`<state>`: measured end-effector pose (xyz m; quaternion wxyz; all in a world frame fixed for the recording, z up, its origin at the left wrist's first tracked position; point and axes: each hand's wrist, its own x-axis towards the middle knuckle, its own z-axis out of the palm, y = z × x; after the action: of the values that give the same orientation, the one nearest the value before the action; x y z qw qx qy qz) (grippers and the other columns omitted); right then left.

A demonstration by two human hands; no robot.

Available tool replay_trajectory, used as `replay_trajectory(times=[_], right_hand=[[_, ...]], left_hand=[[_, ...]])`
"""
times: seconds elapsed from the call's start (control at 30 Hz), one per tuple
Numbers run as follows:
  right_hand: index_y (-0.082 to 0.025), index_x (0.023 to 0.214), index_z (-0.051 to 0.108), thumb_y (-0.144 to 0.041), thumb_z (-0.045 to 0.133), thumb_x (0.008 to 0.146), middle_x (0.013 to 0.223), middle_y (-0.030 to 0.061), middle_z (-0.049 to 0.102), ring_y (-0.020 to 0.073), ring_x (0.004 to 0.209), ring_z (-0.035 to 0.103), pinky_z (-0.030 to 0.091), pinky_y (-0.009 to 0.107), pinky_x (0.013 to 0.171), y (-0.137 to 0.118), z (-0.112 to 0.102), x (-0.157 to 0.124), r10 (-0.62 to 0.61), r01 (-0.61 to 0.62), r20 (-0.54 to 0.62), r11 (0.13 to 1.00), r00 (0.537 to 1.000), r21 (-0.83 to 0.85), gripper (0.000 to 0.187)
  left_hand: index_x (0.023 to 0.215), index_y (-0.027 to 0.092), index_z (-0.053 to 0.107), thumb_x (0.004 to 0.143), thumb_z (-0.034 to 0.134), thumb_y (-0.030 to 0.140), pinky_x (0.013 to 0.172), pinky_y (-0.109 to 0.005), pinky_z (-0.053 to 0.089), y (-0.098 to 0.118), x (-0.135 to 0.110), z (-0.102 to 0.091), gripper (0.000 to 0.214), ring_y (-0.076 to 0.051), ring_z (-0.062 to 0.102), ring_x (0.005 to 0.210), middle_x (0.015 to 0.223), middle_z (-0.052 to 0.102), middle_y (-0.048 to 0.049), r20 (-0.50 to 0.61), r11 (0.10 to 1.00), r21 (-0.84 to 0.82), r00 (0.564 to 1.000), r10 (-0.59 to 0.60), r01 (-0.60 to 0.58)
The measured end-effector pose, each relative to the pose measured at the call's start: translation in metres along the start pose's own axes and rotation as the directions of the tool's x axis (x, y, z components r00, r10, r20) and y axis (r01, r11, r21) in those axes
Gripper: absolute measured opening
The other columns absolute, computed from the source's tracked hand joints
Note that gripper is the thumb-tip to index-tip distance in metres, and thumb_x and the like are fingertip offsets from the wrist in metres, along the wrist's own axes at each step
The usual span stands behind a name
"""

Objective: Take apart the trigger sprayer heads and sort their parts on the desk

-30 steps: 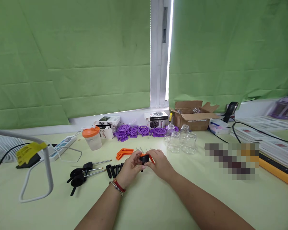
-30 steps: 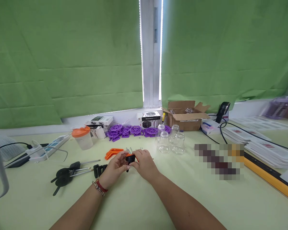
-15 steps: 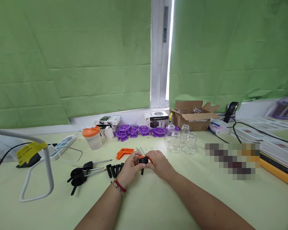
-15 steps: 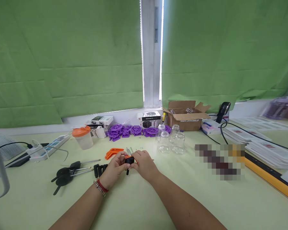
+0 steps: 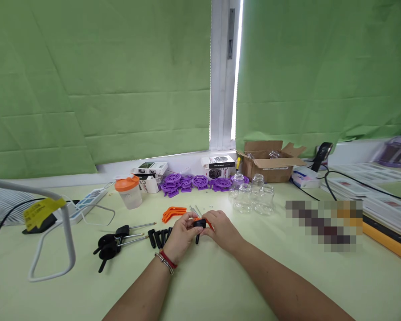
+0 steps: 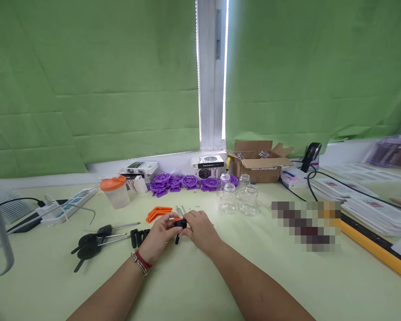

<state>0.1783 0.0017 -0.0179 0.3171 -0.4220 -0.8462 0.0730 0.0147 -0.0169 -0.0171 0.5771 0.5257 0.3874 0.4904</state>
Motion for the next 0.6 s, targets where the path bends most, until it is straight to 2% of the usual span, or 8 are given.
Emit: replay_trajectory(times=[0.23,0.43,0.5,0.6], right_hand=[[-0.018,0.091,0.060,-0.038,0.068,0.075,0.085,0.0043,0.064,0.0179,0.078,0.056,0.042,0.033,0.077,0.000,0.001,0.001,-0.017,0.017,0.017,1.000,1.000,-0.007,0.027],[-0.018,0.097,0.060,-0.046,0.063,0.078,0.090,0.0065,0.066,0.0203,0.084,0.059,0.041,0.037,0.080,0.004,0.000,0.000,-0.058,0.058,0.004,0.998,0.998,0.009,0.034],[-0.018,0.101,0.060,-0.045,0.060,0.080,0.097,0.0080,0.067,0.0213,0.090,0.060,0.040,0.039,0.085,0.009,-0.005,0.000,-0.044,0.046,-0.051,0.998,0.998,0.038,0.034],[-0.018,0.101,0.061,-0.039,0.050,0.087,0.100,0.0093,0.067,0.0208,0.091,0.061,0.041,0.038,0.085,0.022,-0.014,0.001,0.107,-0.085,-0.202,0.990,0.973,0.116,0.028]], left_hand=[[0.089,0.019,0.052,0.062,0.074,0.022,0.069,-0.025,0.041,0.003,0.000,0.000,0.035,-0.012,0.059,0.067,0.078,0.067,0.0002,-0.007,1.000,-0.003,1.000,-0.009,0.009],[0.088,0.018,0.054,0.060,0.076,0.024,0.069,-0.026,0.042,0.005,0.000,-0.003,0.037,-0.014,0.061,0.067,0.076,0.068,-0.0013,-0.043,0.998,0.025,0.998,-0.051,0.052],[0.089,0.018,0.054,0.059,0.077,0.026,0.072,-0.027,0.043,0.007,0.000,-0.006,0.039,-0.015,0.062,0.072,0.079,0.069,-0.0027,-0.066,0.998,0.033,0.996,-0.056,0.058],[0.092,0.017,0.055,0.057,0.079,0.027,0.077,-0.030,0.045,0.013,0.000,-0.015,0.043,-0.016,0.064,0.076,0.082,0.070,-0.0047,-0.131,0.997,0.033,0.990,-0.059,0.064]])
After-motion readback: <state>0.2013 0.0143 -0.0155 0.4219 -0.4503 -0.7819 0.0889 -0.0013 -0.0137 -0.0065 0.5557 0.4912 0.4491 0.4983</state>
